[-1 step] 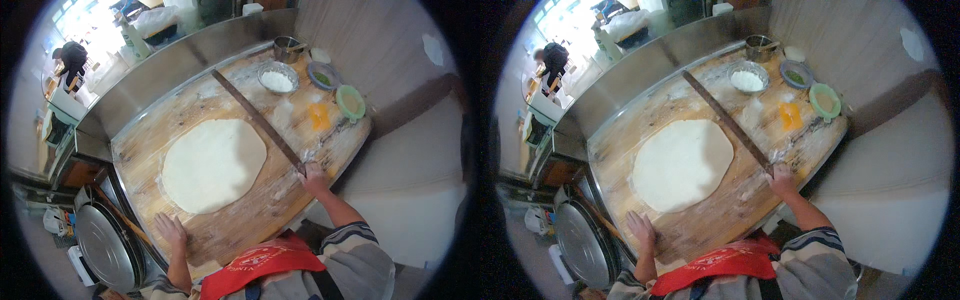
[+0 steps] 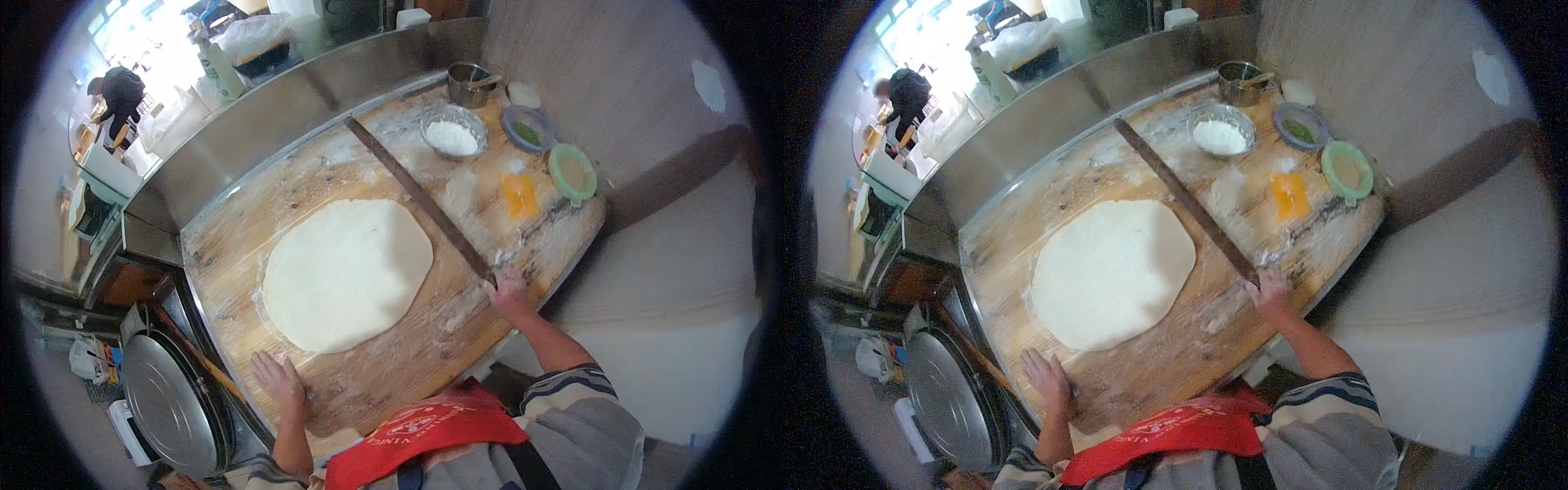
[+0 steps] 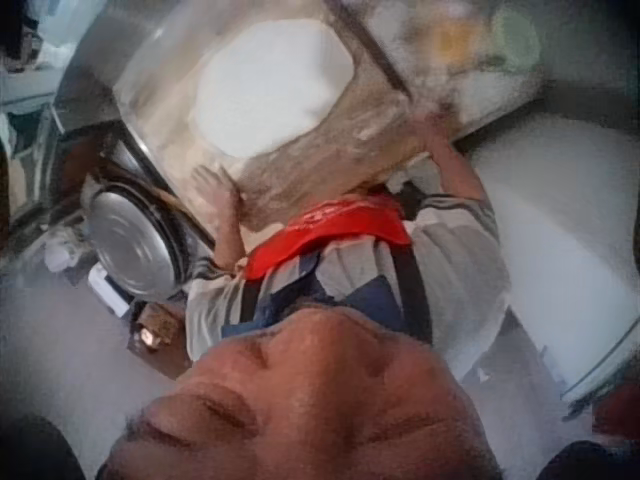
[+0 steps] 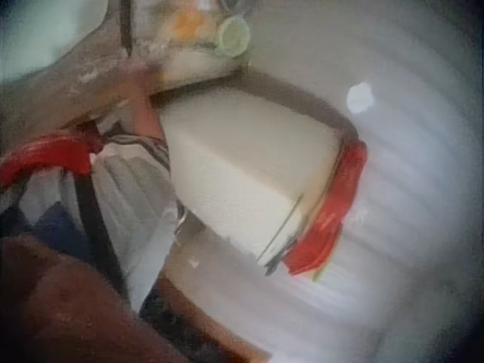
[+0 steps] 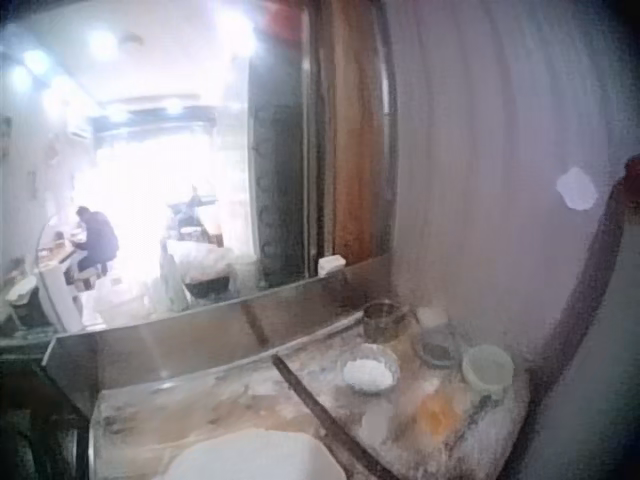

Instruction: The person kneads and rolls out dough on a floured wooden board using a long rolling pin. They then transfer the flattened dough to a hot griddle, spread oil over it, and cook it.

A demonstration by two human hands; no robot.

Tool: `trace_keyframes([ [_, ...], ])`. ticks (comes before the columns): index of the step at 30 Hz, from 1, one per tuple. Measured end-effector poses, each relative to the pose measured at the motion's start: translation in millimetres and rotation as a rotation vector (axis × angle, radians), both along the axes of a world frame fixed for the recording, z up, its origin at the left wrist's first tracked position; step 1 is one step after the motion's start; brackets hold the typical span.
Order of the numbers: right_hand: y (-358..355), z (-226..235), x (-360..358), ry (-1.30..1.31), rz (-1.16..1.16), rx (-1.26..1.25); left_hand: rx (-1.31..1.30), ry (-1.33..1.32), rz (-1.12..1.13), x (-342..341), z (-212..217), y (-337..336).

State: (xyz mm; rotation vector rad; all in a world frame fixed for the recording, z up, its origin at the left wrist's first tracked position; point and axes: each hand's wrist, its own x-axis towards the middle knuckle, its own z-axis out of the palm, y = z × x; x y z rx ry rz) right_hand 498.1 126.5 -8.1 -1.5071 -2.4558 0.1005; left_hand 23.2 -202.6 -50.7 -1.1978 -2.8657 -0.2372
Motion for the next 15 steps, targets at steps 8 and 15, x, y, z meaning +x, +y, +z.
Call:
trace_keyframes([
  [8,284.9,50.6,-100.7,0.52,0.109,-0.316,-0.177,-0.024,0.319,26.9,-4.2,31.9],
  [15,397.6,5.9,-136.3,-0.049,0.536,-0.317,-0.224,0.017,0.366,40.2,4.6,48.8],
])
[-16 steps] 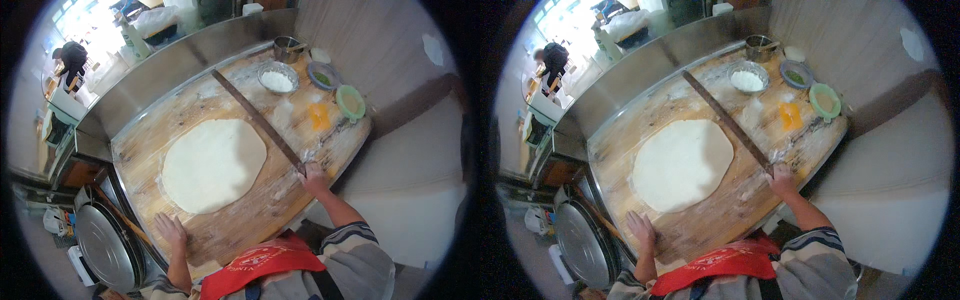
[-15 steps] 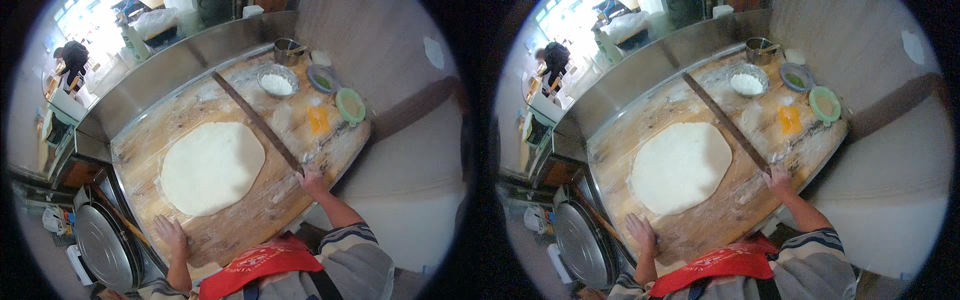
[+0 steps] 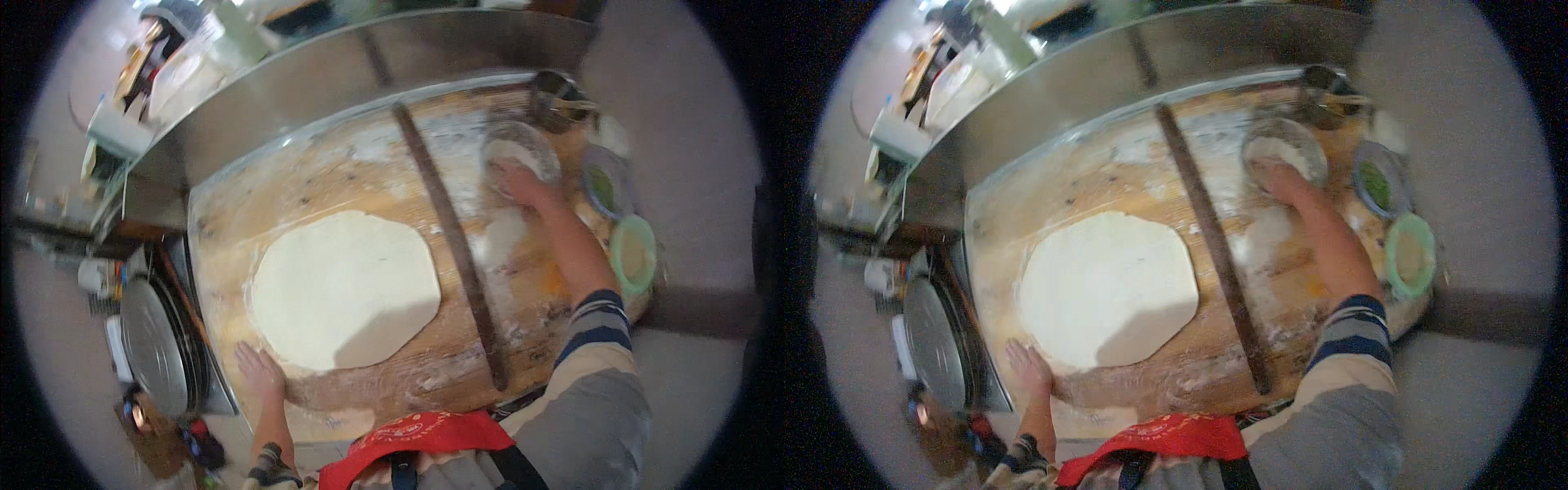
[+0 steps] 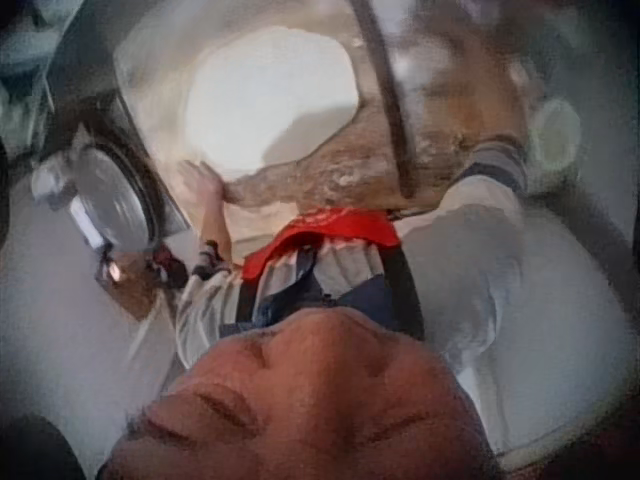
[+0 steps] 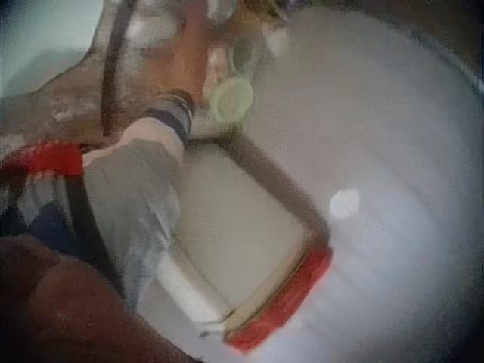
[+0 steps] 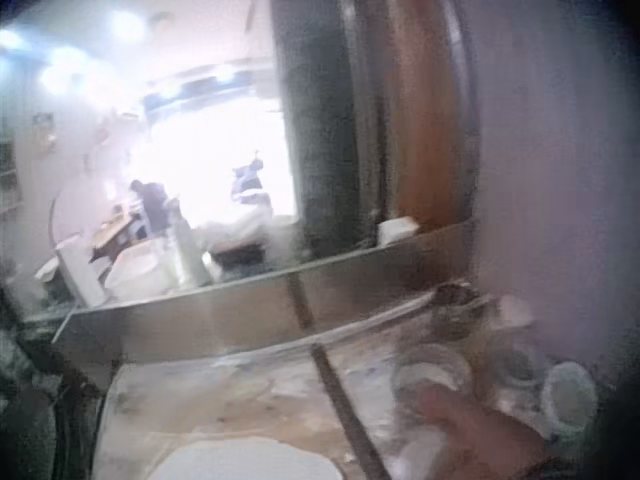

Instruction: The person kneads and rolls out dough on a floured wooden board using a long rolling pin. They then transfer the flattened dough to a hot griddle, spread oil over it, and cook it.

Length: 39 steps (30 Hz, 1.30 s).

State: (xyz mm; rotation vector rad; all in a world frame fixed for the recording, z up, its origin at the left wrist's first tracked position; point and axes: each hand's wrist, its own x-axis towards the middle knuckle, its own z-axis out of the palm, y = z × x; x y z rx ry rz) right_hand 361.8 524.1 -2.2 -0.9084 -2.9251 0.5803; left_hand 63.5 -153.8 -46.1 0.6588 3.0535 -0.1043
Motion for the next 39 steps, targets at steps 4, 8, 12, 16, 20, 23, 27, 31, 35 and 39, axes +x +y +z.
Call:
trace_keyframes([
  [4,0.0,-2.4,-25.6,-0.095,-0.128,-0.187,0.022,0.074,0.0,6.4,0.2,-10.2],
  [8,40.4,-39.3,6.5,0.123,-0.385,-0.214,0.087,0.133,-0.1,-10.8,-18.0,-23.8],
  [12,55.6,-17.3,12.9,0.305,-0.515,-0.222,0.171,0.176,-0.1,-50.2,-15.6,-6.5],
  [16,8.6,69.4,-43.8,0.865,-0.659,-0.679,0.065,0.326,-0.108,-68.9,-41.5,-24.3],
  [20,-72.8,119.3,-118.8,1.129,-0.385,-1.026,0.215,0.193,0.019,-61.2,-8.1,-1.0],
  [23,-133.5,34.3,-187.1,0.646,0.115,-0.736,0.232,0.169,0.029,-61.1,-11.3,0.6],
  [27,-268.0,22.5,-294.1,0.561,-0.193,-1.06,0.242,0.172,0.07,-60.2,-20.0,-11.1],
  [31,-363.7,-33.5,-331.3,0.362,0.302,-0.647,0.261,0.175,0.061,-61.5,-16.0,-8.5],
  [35,-420.7,-27.3,-320.8,0.151,0.593,-0.673,0.302,0.131,0.076,-59.6,-4.6,-2.4],
  [39,-426.8,28.4,-275.0,0.071,0.455,-0.993,0.302,0.155,0.088,-60.8,-11.9,-3.2],
])
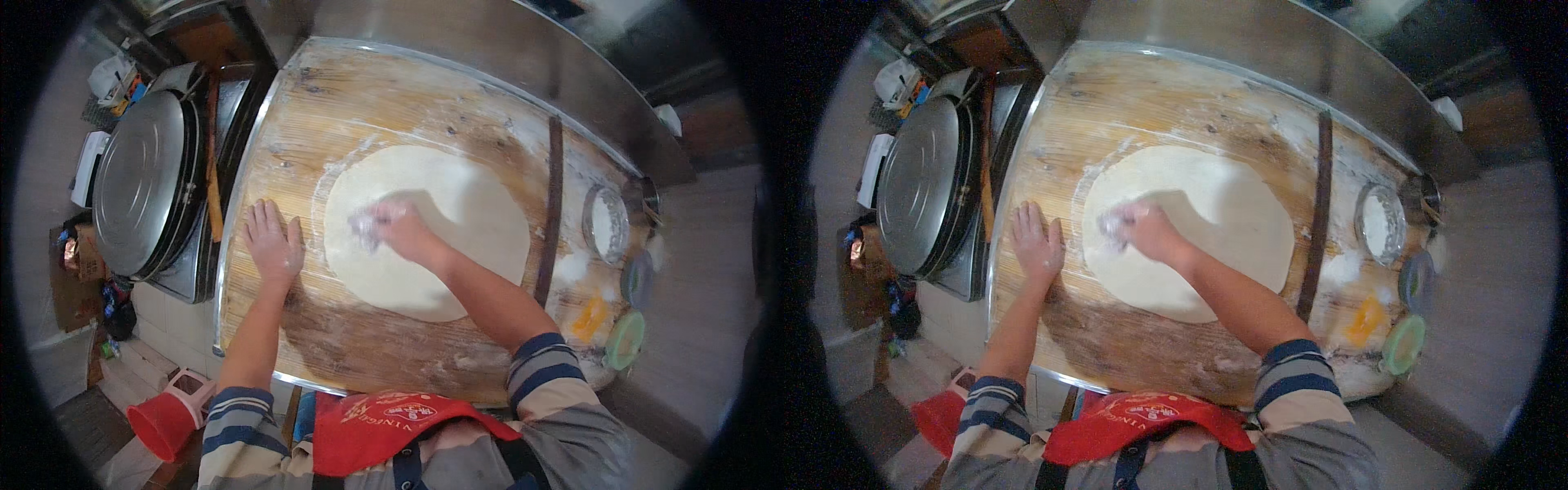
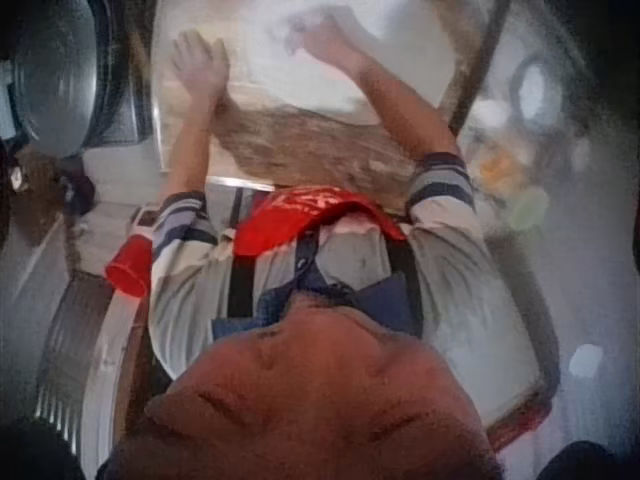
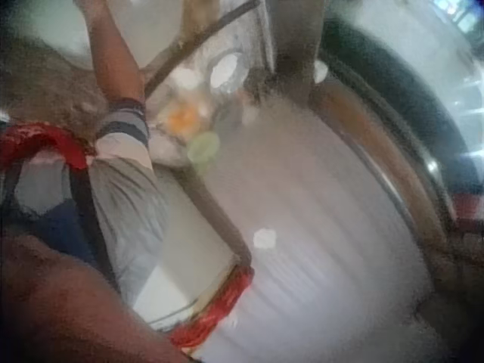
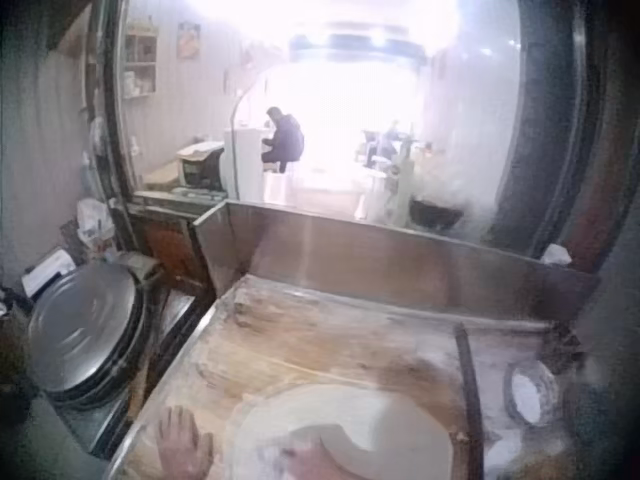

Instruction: The person kneads and rolls out dough on a floured wooden board using a long rolling pin. They then transfer the flattened dough to a hot griddle, spread oil over it, and cook it.

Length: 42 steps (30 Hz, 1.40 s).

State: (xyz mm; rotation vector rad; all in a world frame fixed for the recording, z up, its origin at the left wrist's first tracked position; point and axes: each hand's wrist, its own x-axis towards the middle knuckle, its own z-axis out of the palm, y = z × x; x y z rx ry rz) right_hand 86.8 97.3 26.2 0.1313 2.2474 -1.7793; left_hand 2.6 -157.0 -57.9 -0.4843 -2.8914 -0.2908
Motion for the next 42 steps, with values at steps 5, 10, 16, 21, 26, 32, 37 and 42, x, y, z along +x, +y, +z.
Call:
trace_keyframes([
  [5,73.5,3.3,120.9,-0.018,0.15,0.212,-0.107,0.044,0.009,-0.4,-9.9,-3.5],
  [10,199.2,-27.2,198.3,-0.07,-0.051,0.649,-0.094,0.016,0.019,-2.6,-2.9,4.6],
  [16,272.6,22.3,185.1,0.008,-0.815,0.152,-0.145,0.006,0.017,-0.7,2.5,-0.1],
  [21,389.5,15.3,236.7,-0.226,-1.112,1.18,-0.096,0.036,-0.019,-3.5,-3.4,-1.0],
  [26,369.6,-88.0,227.2,0.225,-0.754,1.54,-0.097,0.016,-0.012,-2.2,-2.7,2.6],
  [32,22.5,-24.3,63.9,0.157,0.383,0.701,-0.082,0.021,-0.025,-1.9,-0.3,-2.0],
  [37,-17.4,-66.4,-5.8,0.354,0.191,0.712,-0.045,0.019,-0.044,-2.8,3.9,4.8],
  [42,143.1,-77.3,46.6,0.041,-0.305,0.927,-0.085,0.009,-0.021,0.2,3.2,-0.5],
])
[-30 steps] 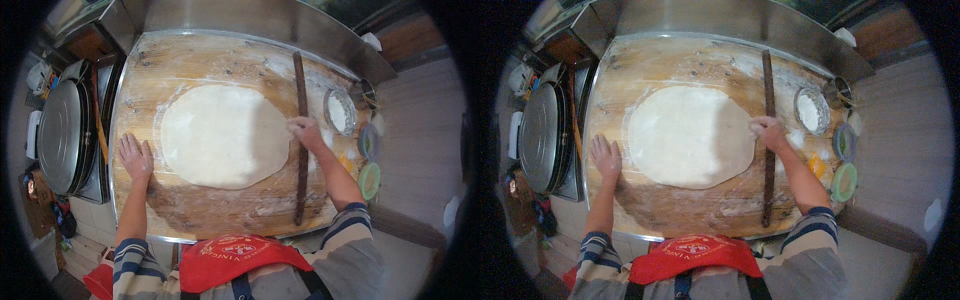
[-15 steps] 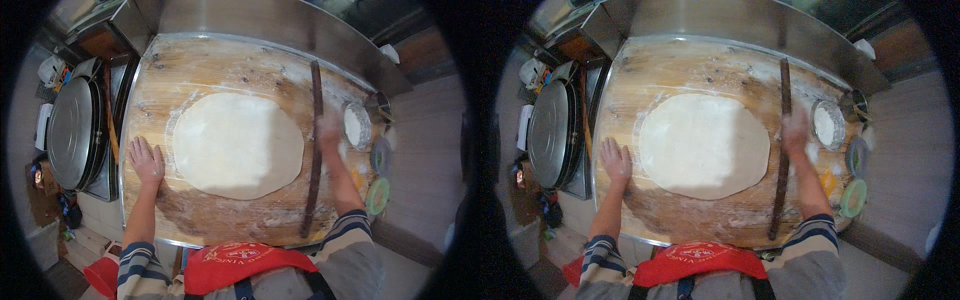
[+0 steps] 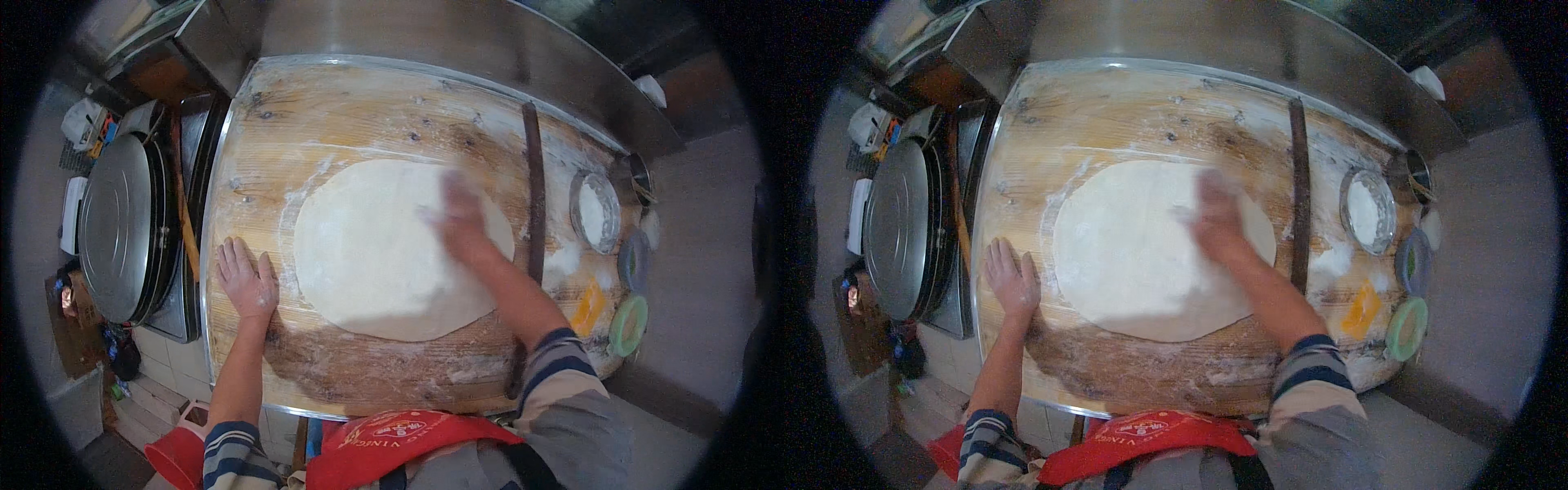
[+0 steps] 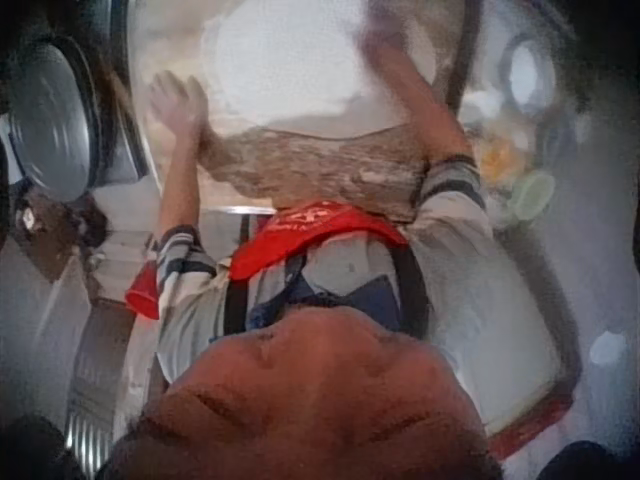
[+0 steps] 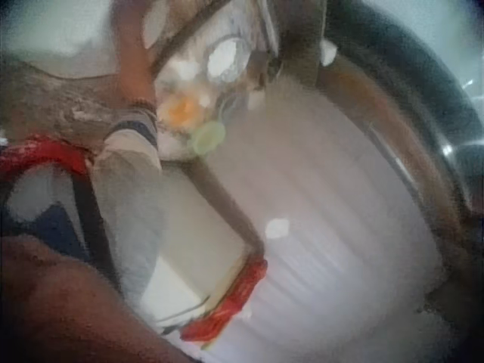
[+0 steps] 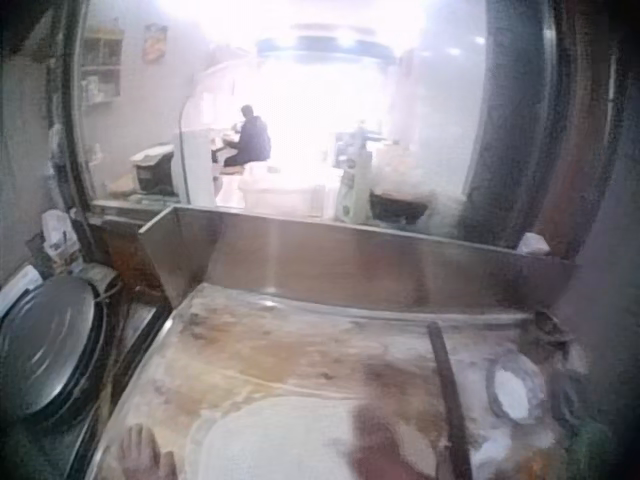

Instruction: The person kneads and rolls out dough on a floured wooden board using a long rolling pin. They then transfer the flattened dough to a hot griddle, spread oil over it, and cook it.

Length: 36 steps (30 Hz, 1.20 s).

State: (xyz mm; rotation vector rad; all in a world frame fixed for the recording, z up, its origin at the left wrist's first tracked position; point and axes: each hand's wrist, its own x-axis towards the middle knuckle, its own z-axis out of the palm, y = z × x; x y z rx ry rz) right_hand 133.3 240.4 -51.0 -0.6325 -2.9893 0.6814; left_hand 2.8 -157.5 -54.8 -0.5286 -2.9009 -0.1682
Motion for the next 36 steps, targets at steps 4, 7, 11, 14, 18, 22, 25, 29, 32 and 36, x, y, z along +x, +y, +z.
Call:
trace_keyframes([
  [4,13.7,-8.1,-3.1,0.029,-0.003,0.214,0.012,-0.02,0.007,-2.3,-1.6,4.5],
  [7,-77.2,-3.1,-78.7,0.075,0.148,0.058,-0.009,0.027,-0.017,-2.5,2.4,2.1],
  [11,-218.6,-26.5,-41.7,0.135,0.652,-0.011,-0.034,0.007,-0.023,-8.5,-9.7,-0.3],
  [14,-180.2,41.5,-18.3,-0.122,0.706,-0.169,-0.029,0.057,-0.027,-5.6,-15.2,-7.9],
  [18,-36.6,-10.8,50.1,0.167,0.051,0.119,-0.044,0.019,-0.005,-3.3,-7.9,-0.6],
  [22,-5.1,4.6,153.7,-0.103,-0.022,0.31,-0.082,0.041,-0.031,-7.0,-12.3,-4.8],
  [25,-100.4,-34.6,200.9,-0.253,0.105,0.091,-0.055,0.027,-0.038,-3.9,-11.2,-0.6],
  [29,-221.3,6.8,45.0,0.25,0.511,-0.131,-0.066,0.013,-0.036,-5.8,-7.6,-1.9],
  [32,-201.3,5.5,-48.8,0.187,0.415,0.014,-0.037,0.003,-0.05,-5.4,-7.0,-5.5],
  [36,-77.1,-23.4,-11.7,0.052,-0.171,0.294,0.003,0.001,-0.078,-3.6,-5.6,-5.0],
])
